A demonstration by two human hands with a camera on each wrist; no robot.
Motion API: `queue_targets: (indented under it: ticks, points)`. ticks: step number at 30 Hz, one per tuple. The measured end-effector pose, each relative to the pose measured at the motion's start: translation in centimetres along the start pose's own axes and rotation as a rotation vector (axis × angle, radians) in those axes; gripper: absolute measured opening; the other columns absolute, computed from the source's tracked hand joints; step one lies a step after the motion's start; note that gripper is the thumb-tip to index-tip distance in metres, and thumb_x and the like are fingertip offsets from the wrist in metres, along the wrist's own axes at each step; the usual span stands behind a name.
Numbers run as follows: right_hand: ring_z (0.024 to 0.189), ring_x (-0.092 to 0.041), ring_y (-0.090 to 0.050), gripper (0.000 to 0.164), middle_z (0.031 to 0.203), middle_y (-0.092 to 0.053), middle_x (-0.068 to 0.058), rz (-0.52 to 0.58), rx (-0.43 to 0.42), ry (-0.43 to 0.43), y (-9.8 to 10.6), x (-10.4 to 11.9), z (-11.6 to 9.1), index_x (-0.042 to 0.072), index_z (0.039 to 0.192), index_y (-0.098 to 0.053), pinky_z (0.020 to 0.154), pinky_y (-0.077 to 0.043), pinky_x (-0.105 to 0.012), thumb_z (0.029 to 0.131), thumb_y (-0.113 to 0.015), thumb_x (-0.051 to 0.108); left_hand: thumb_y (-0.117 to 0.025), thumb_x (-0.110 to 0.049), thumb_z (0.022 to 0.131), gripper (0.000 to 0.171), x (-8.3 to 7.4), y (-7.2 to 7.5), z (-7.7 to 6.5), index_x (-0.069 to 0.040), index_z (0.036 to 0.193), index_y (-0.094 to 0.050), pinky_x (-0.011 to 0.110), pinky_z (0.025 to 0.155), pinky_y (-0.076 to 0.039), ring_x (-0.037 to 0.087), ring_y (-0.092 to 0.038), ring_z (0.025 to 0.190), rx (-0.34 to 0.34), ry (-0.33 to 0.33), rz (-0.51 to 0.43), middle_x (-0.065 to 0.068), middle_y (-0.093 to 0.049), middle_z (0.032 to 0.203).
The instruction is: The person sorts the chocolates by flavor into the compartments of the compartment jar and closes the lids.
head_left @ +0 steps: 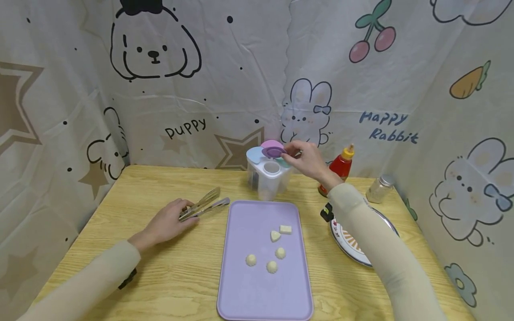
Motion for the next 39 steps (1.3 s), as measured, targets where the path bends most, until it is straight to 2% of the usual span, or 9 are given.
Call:
queue_targets:
  ticks: [4,10,14,18,23,28,34,39]
  points:
    - [0.092,-0.027,-0.070,0.017,0.104,-0.077,-0.015,0.005,-0.001,0.007,0.0,0.1,0.0,0.003,0.113,-0.074,0.087,-0.062,-0.044,0.099,-0.073,0.013,-0.078,-0.039,0.096,0.049,-0.6,1.7,-0.1,-0.007,0.131,-0.068,0.040,0.077,-0.053,0.018,-0.062,0.090,-0.010,-0.004,0.003,0.008,-0.070,0.109]
    - [0.092,-0.027,-0.070,0.017,0.103,-0.077,-0.016,0.005,-0.005,0.012,0.1,0.2,0.0,0.003,0.113,-0.074,0.087,-0.062,-0.044,0.099,-0.073,0.013,-0.079,-0.042,0.094,0.048,-2.3,4.0,-0.3,-0.009,0.129,-0.070,0.050,0.084,-0.056,0.026,-0.069,0.099,-0.031,-0.034,0.049,0.010,-0.073,0.114]
    - [0.091,-0.027,-0.070,0.017,0.103,-0.077,-0.016,0.005,-0.009,0.011,0.1,0.3,0.0,0.003,0.112,-0.074,0.086,-0.062,-0.044,0.099,-0.073,0.012,-0.081,-0.041,0.092,0.045,-3.6,4.7,-0.3,-0.013,0.127,-0.073,0.043,0.079,-0.055,0.020,-0.067,0.094,-0.015,-0.071,0.079,0.005,-0.072,0.109]
    - [0.091,-0.027,-0.070,0.017,0.103,-0.077,-0.015,0.004,-0.012,0.011,0.1,0.3,0.0,0.003,0.113,-0.074,0.086,-0.062,-0.044,0.099,-0.073,0.013,-0.084,-0.040,0.090,0.043,-5.3,4.9,-0.6,-0.016,0.125,-0.074,0.034,0.074,-0.050,0.012,-0.061,0.086,0.016,-0.137,0.095,0.000,-0.070,0.102]
    - [0.091,-0.027,-0.071,0.017,0.104,-0.078,-0.015,0.002,-0.012,0.012,0.1,0.3,0.0,0.004,0.114,-0.075,0.086,-0.062,-0.045,0.099,-0.073,0.013,-0.084,-0.041,0.089,0.040,-7.7,4.6,-1.3,-0.020,0.122,-0.076,0.027,0.068,-0.045,0.006,-0.053,0.077,0.044,-0.222,0.102,-0.002,-0.068,0.095]
    - [0.091,-0.027,-0.071,0.017,0.104,-0.078,-0.015,0.005,-0.012,0.006,0.1,0.2,0.0,0.004,0.113,-0.075,0.086,-0.063,-0.045,0.099,-0.073,0.013,-0.085,-0.043,0.088,0.038,-9.1,3.5,-2.2,-0.023,0.119,-0.077,0.021,0.063,-0.041,0.003,-0.049,0.072,0.073,-0.263,0.100,-0.006,-0.066,0.092]
    - [0.092,-0.027,-0.070,0.017,0.104,-0.077,-0.015,0.004,-0.007,-0.007,0.0,0.0,-0.1,0.004,0.113,-0.075,0.087,-0.062,-0.045,0.099,-0.073,0.014,-0.084,-0.043,0.089,0.037,-9.7,2.0,-3.1,-0.022,0.120,-0.077,0.020,0.062,-0.040,0.003,-0.049,0.071,0.135,-0.290,0.082,-0.005,-0.066,0.092]
    - [0.092,-0.027,-0.070,0.017,0.104,-0.077,-0.015,0.003,-0.012,0.000,0.1,0.2,0.0,0.004,0.113,-0.075,0.086,-0.062,-0.045,0.099,-0.073,0.013,-0.084,-0.042,0.089,0.036,-9.4,0.8,-3.8,-0.022,0.119,-0.077,0.020,0.062,-0.039,0.001,-0.046,0.071,0.169,-0.284,0.061,-0.005,-0.066,0.092]
Point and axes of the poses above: each hand's wrist, its own z-axis towards the middle knuckle, its own y-axis out of the back of the hand, x = y × z, the point moved 10 cm from there along z, towards the middle knuckle
